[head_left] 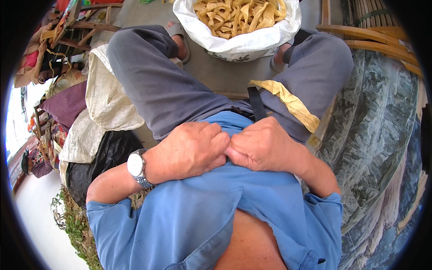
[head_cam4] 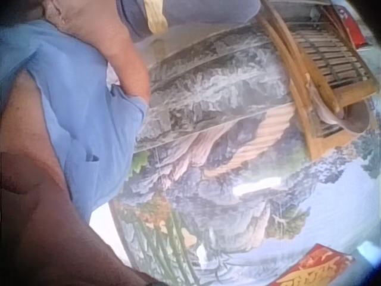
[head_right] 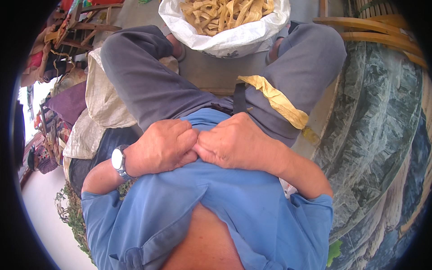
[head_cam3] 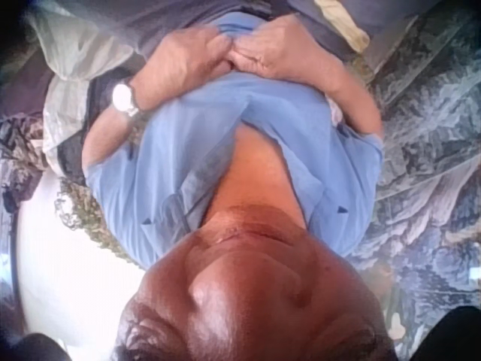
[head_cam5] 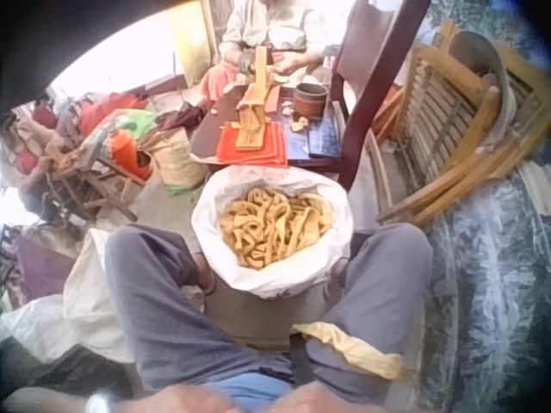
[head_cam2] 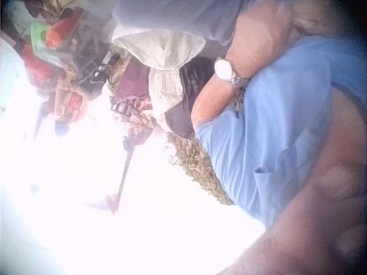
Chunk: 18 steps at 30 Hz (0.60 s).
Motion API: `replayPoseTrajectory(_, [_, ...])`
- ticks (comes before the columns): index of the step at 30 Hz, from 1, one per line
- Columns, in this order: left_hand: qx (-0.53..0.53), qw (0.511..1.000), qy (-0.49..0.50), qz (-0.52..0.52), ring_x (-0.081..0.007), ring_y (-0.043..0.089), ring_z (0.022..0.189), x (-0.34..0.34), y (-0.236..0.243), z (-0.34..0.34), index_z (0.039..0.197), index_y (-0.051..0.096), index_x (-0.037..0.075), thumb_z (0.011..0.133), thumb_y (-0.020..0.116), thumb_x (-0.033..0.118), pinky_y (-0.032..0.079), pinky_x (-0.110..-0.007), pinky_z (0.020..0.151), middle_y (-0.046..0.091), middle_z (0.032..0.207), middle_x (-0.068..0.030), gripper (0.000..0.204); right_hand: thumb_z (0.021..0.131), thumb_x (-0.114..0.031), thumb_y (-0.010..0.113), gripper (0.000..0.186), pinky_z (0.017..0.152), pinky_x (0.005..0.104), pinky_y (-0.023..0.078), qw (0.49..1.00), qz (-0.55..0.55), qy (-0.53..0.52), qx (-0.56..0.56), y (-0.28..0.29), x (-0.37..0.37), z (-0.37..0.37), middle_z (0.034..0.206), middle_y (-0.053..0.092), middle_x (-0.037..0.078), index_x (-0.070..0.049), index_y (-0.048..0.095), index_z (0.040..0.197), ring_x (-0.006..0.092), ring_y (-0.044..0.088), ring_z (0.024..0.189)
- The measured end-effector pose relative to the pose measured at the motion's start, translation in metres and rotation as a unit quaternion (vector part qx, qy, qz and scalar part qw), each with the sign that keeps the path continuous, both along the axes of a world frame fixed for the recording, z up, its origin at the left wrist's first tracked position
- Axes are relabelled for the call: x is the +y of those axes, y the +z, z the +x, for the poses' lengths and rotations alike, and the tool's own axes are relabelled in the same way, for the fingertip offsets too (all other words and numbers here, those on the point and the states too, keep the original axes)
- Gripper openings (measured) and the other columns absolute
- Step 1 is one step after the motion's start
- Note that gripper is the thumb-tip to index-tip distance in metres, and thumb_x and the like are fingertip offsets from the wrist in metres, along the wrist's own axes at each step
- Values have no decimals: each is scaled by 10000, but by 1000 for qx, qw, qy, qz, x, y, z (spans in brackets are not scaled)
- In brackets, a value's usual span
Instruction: The person takes long, flat strips of material from a bag and ties them into decorative knots by hand and using a wooden guide.
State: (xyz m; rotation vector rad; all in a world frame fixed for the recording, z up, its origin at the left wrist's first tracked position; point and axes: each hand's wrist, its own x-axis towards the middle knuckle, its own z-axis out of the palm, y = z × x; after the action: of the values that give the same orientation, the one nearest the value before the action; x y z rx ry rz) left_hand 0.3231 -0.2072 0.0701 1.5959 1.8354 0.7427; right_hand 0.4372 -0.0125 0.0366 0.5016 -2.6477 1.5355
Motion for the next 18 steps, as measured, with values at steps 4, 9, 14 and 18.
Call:
replayPoseTrajectory(4, [27,999,-13,-14,-270,601,693,-2,2,4,779,497,72,764,732,195,510,-395,614,547,755,-89,266,871,-194,711,257,480,366,479,999,-13,30,17,6,0,1,563,530,54,-114,559,681,239,582,513])
replayPoseTrajectory(9, [8,999,25,21,-323,584,702,7,-14,-5,890,545,48,796,723,153,493,-420,628,549,777,-115,227,892,-204,700,263,490,395,471,999,-17,-16,-46,-5,4,6,609,561,88,-86,557,705,286,596,545])
replayPoseTrajectory(14, [17,997,61,34,-334,592,742,16,-21,-6,1018,577,34,832,692,110,497,-424,669,574,813,-124,232,967,-399,627,394,554,439,493,978,53,-18,-202,14,22,-5,667,623,133,-53,581,784,338,633,609])
replayPoseTrajectory(18, [-1,998,56,3,-351,619,807,22,-17,-5,1062,582,12,846,696,111,517,-425,728,611,882,-141,264,967,-423,627,416,555,437,500,985,103,-60,-124,2,12,-7,687,644,136,-50,587,788,332,651,630])
